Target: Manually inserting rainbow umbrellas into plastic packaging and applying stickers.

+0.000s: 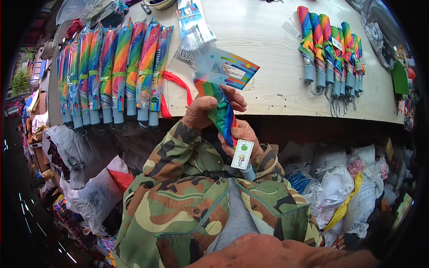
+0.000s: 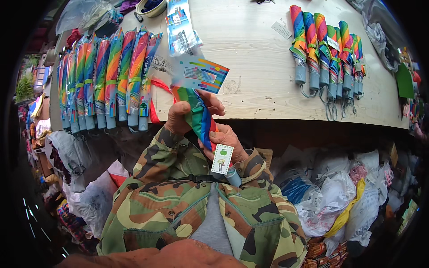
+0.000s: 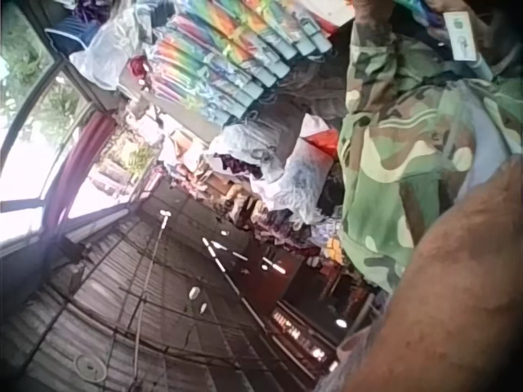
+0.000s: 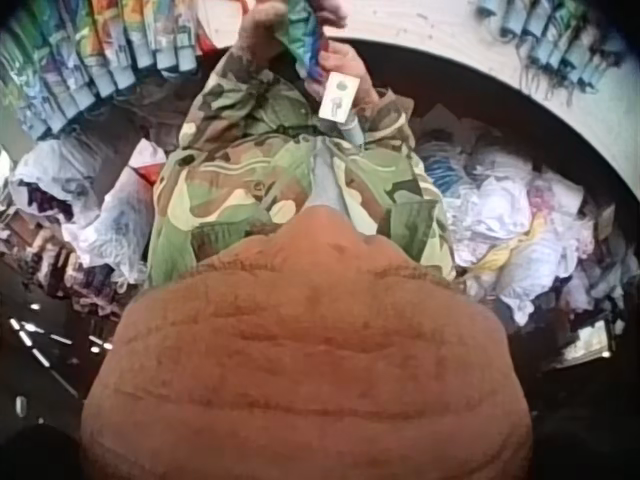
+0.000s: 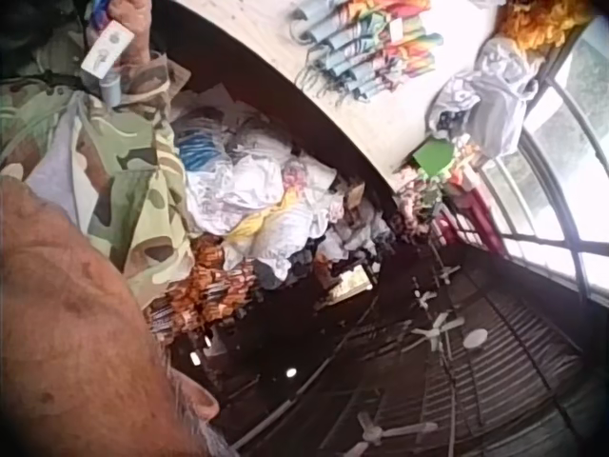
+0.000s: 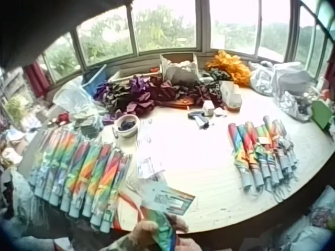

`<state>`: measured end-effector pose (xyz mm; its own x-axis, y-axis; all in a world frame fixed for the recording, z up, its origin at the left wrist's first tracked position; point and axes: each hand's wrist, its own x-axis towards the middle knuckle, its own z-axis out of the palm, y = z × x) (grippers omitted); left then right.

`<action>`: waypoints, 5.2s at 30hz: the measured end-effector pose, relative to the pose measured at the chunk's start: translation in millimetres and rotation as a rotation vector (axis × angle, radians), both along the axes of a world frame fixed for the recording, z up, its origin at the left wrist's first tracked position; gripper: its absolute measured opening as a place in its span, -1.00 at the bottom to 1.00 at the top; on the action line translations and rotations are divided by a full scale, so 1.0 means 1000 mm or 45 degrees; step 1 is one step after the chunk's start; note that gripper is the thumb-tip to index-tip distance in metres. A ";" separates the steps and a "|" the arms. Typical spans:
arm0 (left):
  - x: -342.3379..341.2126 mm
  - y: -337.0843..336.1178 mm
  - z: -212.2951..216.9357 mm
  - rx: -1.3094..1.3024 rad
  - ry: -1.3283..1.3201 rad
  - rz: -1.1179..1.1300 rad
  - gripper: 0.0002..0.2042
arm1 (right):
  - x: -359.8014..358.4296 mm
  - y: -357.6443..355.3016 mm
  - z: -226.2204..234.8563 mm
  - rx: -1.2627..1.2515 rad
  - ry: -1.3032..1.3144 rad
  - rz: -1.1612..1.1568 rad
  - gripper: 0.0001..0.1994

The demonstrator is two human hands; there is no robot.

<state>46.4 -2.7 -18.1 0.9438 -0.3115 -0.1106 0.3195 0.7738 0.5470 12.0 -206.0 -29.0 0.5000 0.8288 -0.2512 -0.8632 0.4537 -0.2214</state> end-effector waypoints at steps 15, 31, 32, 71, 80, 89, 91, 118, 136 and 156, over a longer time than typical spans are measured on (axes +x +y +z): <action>-0.006 0.016 -0.004 0.210 0.475 0.188 -0.66 | -0.004 0.035 0.005 -0.795 -0.472 -0.346 -0.53; -0.012 0.033 -0.013 0.226 0.450 0.125 -0.66 | -0.021 0.019 0.005 -1.319 -2.058 -0.582 -0.39; -0.013 0.032 -0.013 0.227 0.456 0.108 -0.66 | -0.018 0.022 0.004 -1.342 -1.984 -0.636 -0.47; -0.032 0.023 0.028 0.467 0.267 0.275 -0.25 | -0.038 0.043 0.007 -1.513 -1.719 -0.506 -0.33; 0.014 0.012 0.033 0.468 0.308 0.368 -0.45 | -0.021 0.043 0.008 -1.744 -1.877 -0.528 -0.29; 0.003 0.000 0.017 0.487 0.237 0.082 -0.64 | 0.019 0.049 0.034 -1.160 -1.082 -0.359 -0.63; 0.000 0.009 0.017 0.475 0.293 0.085 -0.63 | 0.021 0.053 0.035 -1.201 -1.169 -0.339 -0.51; -0.001 0.016 0.007 0.032 0.307 0.360 -0.58 | -0.006 0.049 0.040 -1.338 -1.281 -0.437 0.39; -0.095 0.334 0.200 2.924 0.146 0.841 -0.37 | 0.083 -0.026 0.006 -2.319 -2.157 -0.647 -0.45; -0.077 0.292 0.158 3.100 -0.114 0.825 -0.48 | 0.203 -0.127 -0.049 -3.587 -2.251 -0.693 -0.66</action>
<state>-30.6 289.8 139.6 0.8468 0.3992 0.3515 0.3520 -0.9160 0.1924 215.4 -333.5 -77.7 0.7928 0.0998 0.6012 -0.0591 -0.9693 0.2388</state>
